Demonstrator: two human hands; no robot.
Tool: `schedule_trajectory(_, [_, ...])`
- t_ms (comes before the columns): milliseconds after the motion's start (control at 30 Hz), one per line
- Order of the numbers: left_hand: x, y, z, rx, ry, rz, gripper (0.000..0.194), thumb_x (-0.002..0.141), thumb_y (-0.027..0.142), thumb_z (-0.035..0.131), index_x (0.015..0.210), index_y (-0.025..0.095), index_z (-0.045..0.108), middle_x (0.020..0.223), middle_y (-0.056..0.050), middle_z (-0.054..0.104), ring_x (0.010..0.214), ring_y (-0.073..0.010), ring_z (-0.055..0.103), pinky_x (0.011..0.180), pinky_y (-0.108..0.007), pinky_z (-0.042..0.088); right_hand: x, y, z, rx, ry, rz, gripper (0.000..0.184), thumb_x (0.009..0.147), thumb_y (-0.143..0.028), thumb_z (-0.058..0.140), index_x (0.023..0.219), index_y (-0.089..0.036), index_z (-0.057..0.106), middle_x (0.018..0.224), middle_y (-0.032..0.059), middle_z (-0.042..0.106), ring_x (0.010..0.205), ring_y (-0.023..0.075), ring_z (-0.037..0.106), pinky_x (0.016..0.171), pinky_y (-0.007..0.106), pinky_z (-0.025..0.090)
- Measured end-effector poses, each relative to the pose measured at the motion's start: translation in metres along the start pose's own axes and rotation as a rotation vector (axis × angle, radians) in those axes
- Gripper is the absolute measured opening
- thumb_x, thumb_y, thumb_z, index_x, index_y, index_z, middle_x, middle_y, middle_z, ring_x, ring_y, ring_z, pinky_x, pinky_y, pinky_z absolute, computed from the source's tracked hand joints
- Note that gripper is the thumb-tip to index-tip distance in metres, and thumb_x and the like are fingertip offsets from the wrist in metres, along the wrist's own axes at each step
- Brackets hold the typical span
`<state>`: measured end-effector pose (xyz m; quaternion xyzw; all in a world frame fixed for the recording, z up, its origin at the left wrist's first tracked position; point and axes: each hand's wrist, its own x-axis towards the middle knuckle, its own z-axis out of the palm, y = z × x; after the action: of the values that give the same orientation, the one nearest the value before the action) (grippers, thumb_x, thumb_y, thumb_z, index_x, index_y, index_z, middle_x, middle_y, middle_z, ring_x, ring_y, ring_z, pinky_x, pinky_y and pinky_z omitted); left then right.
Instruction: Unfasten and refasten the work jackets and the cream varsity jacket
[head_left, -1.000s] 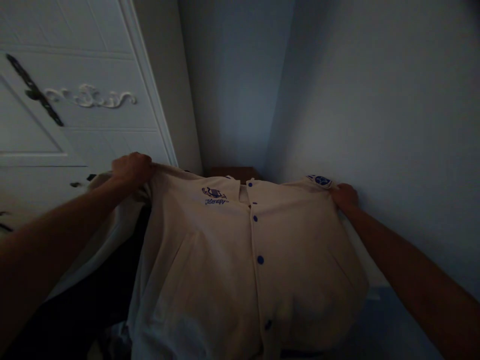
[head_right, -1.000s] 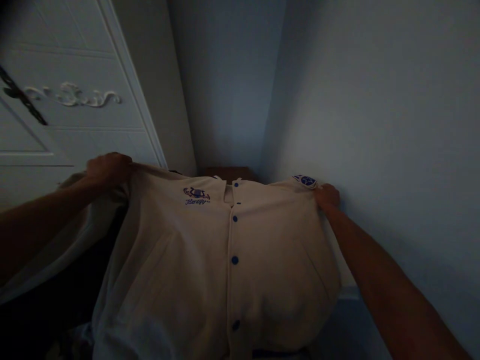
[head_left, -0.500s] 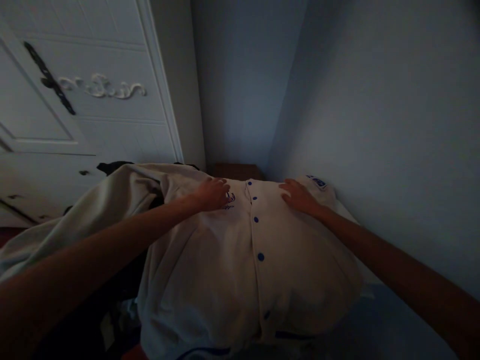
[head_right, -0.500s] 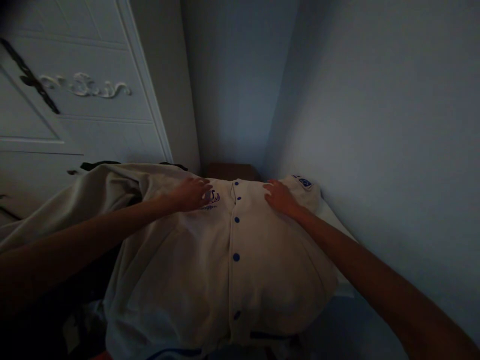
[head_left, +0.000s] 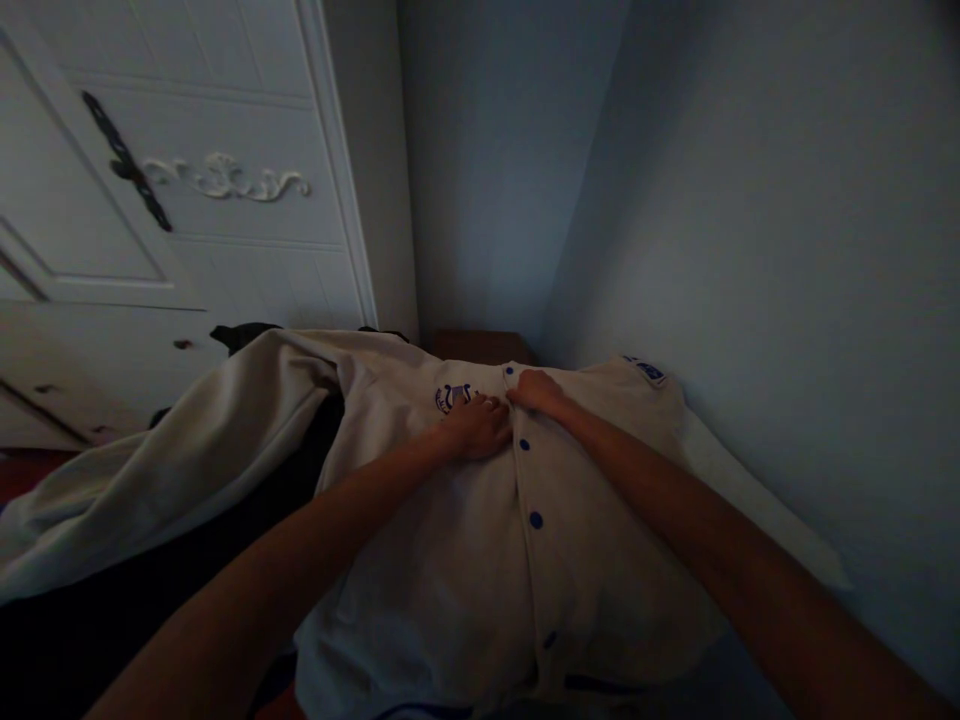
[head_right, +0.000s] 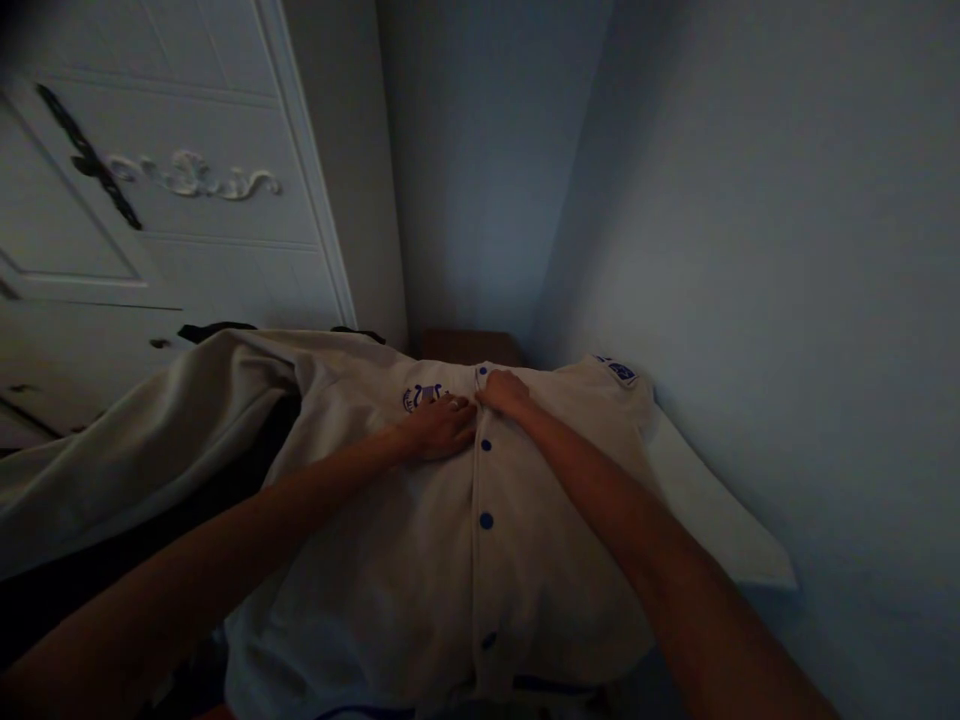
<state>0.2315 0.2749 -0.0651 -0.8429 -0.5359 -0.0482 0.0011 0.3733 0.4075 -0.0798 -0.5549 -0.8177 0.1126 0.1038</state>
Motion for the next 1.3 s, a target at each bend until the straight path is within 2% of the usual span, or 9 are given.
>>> schedule_trajectory(267, [0.007, 0.003, 0.020, -0.023, 0.114, -0.063, 0.048, 0.096, 0.042, 0.033, 0.130, 0.017, 0.054, 0.143, -0.018, 0.050, 0.131, -0.0370, 0.045, 0.103, -0.063, 0.034, 0.014, 0.009, -0.027, 0.324, -0.008, -0.020, 0.019, 0.087, -0.027, 0.056, 0.087, -0.012, 0.069, 0.068, 0.0104, 0.070, 0.052, 0.0137, 0.061, 0.050, 0.023, 0.048])
schedule_trajectory(400, [0.009, -0.003, 0.027, -0.141, 0.101, -0.016, 0.051, 0.095, 0.039, 0.035, 0.140, 0.018, 0.045, 0.151, -0.017, 0.044, 0.141, -0.0357, 0.035, 0.108, -0.067, 0.026, 0.014, 0.001, -0.016, 0.386, 0.048, -0.036, 0.025, 0.094, -0.023, 0.046, 0.104, -0.012, 0.066, 0.079, 0.0099, 0.072, 0.056, 0.0104, 0.061, 0.053, 0.020, 0.048])
schedule_trajectory(567, [0.008, -0.007, 0.021, -0.222, 0.058, -0.001, 0.048, 0.095, 0.037, 0.038, 0.136, 0.015, 0.051, 0.148, -0.019, 0.048, 0.142, -0.0352, 0.035, 0.110, -0.069, 0.020, 0.014, -0.010, 0.012, 0.210, 0.077, -0.008, 0.019, 0.086, -0.012, 0.052, 0.086, -0.012, 0.070, 0.086, 0.0115, 0.073, 0.080, 0.0179, 0.068, 0.076, 0.026, 0.050])
schedule_trajectory(767, [0.003, -0.007, 0.003, -0.272, -0.027, -0.048, 0.038, 0.095, 0.031, 0.045, 0.126, 0.017, 0.061, 0.140, -0.016, 0.056, 0.132, -0.0326, 0.049, 0.110, -0.057, 0.033, 0.019, -0.018, 0.009, 0.036, 0.046, -0.179, 0.032, 0.090, -0.013, 0.047, 0.111, -0.013, 0.070, 0.118, 0.0131, 0.069, 0.109, 0.0218, 0.062, 0.097, 0.030, 0.043])
schedule_trajectory(933, [-0.040, 0.033, -0.022, -0.269, 0.004, -0.153, 0.033, 0.094, 0.025, 0.044, 0.115, 0.009, 0.065, 0.124, -0.024, 0.063, 0.121, -0.0362, 0.056, 0.100, -0.050, 0.045, 0.010, -0.016, 0.021, -0.058, 0.054, -0.285, 0.036, 0.096, -0.019, 0.043, 0.123, -0.014, 0.066, 0.133, 0.0156, 0.059, 0.123, 0.0250, 0.052, 0.106, 0.035, 0.038])
schedule_trajectory(1033, [-0.090, 0.078, -0.025, -0.397, 0.199, -0.124, 0.036, 0.093, 0.022, 0.048, 0.125, 0.009, 0.058, 0.136, -0.023, 0.056, 0.131, -0.0353, 0.048, 0.108, -0.052, 0.040, 0.005, -0.014, 0.027, -0.086, 0.066, -0.306, 0.039, 0.099, -0.019, 0.036, 0.125, -0.012, 0.064, 0.135, 0.0182, 0.056, 0.122, 0.0260, 0.052, 0.105, 0.037, 0.039])
schedule_trajectory(1133, [-0.150, 0.128, 0.006, -0.739, 0.481, -0.003, 0.031, 0.094, 0.018, 0.046, 0.122, 0.016, 0.059, 0.128, -0.016, 0.061, 0.122, -0.0255, 0.055, 0.103, -0.041, 0.046, 0.000, -0.013, 0.023, -0.094, 0.032, -0.354, 0.037, 0.100, -0.020, 0.036, 0.121, -0.012, 0.065, 0.130, 0.0170, 0.059, 0.117, 0.0238, 0.056, 0.102, 0.036, 0.041])
schedule_trajectory(1233, [-0.211, 0.172, 0.071, -1.039, 0.616, 0.001, 0.027, 0.092, 0.016, 0.047, 0.111, 0.022, 0.065, 0.086, -0.009, 0.068, 0.083, -0.0191, 0.064, 0.075, -0.031, 0.051, -0.014, -0.013, 0.013, -0.084, 0.008, -0.411, 0.034, 0.099, -0.026, 0.043, 0.122, -0.012, 0.064, 0.129, 0.0157, 0.062, 0.118, 0.0245, 0.057, 0.103, 0.037, 0.042])
schedule_trajectory(1300, [-0.249, 0.193, 0.120, -1.192, 0.401, -0.134, 0.020, 0.089, 0.020, 0.055, 0.100, 0.026, 0.072, 0.078, -0.008, 0.070, 0.075, -0.0196, 0.065, 0.072, -0.030, 0.050, -0.033, -0.015, 0.008, -0.067, 0.028, -0.437, 0.037, 0.098, -0.030, 0.046, 0.129, -0.014, 0.060, 0.137, 0.0148, 0.058, 0.126, 0.0260, 0.052, 0.108, 0.042, 0.038])
